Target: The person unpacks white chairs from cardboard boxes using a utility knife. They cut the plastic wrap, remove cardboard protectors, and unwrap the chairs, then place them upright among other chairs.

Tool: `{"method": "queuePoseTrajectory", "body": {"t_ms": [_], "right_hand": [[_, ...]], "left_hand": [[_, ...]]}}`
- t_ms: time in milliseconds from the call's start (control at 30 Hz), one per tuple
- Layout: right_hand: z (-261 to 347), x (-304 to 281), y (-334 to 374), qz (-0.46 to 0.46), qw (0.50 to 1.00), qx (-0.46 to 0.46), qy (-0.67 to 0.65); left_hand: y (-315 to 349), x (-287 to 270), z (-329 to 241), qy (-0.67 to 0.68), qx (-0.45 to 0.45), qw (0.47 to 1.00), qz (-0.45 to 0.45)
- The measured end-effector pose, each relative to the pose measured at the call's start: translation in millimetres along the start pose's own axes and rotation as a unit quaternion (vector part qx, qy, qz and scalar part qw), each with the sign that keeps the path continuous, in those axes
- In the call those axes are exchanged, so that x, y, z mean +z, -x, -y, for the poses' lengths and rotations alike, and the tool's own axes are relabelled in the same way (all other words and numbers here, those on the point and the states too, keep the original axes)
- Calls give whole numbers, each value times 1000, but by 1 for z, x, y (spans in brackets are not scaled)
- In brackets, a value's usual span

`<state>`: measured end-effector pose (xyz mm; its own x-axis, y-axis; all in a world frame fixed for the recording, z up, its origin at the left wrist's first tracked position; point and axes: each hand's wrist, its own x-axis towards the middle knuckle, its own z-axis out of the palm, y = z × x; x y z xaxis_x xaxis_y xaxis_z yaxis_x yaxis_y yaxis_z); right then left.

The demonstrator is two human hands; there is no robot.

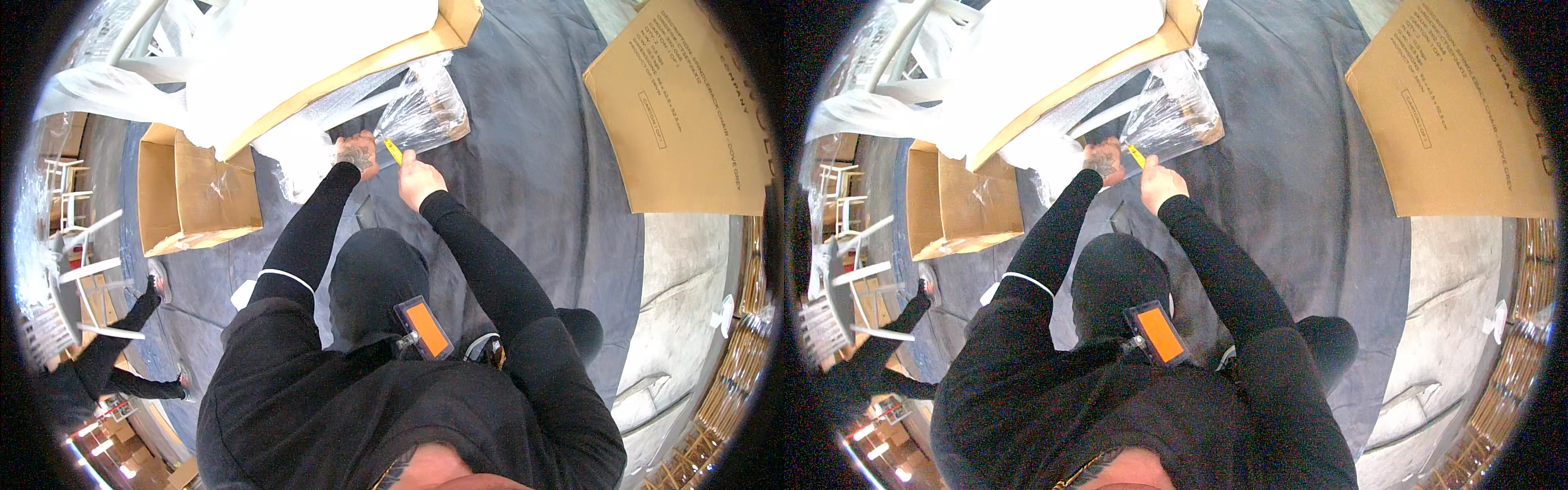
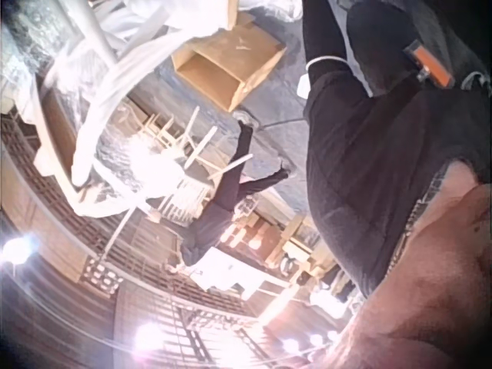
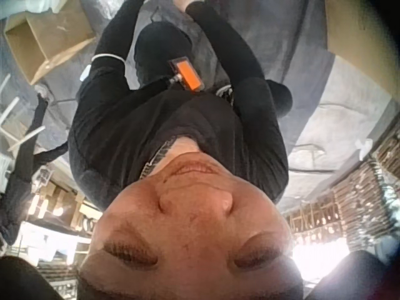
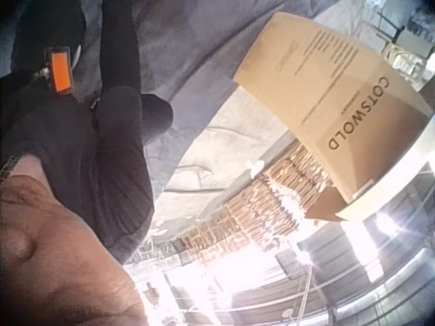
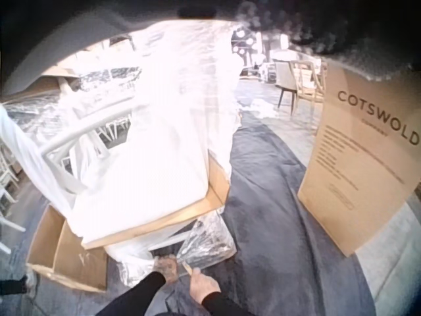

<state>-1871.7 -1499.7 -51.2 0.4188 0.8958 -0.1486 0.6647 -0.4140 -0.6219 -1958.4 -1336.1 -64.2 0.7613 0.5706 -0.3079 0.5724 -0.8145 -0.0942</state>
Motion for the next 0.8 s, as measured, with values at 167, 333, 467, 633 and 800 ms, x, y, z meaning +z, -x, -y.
{"method": "queuePoseTrajectory", "body": {"t_ms": [167,333,467,633,800], "right_hand": [[-3,11,-19,1,1000,19,11],[-6,21,-27,29,996,85,-9],[-27,60,18,68,987,135,-58],[-70,69,99,51,989,137,-26],[-69,51,114,15,990,125,-57]], "left_hand": [[2,-4,-4,-2,18,1000,-3],[-5,-1,-4,-3,14,1000,21],[10,59,24,-7,38,999,-15],[19,58,15,187,-39,981,-33],[3,27,-5,-74,39,993,83]]}}
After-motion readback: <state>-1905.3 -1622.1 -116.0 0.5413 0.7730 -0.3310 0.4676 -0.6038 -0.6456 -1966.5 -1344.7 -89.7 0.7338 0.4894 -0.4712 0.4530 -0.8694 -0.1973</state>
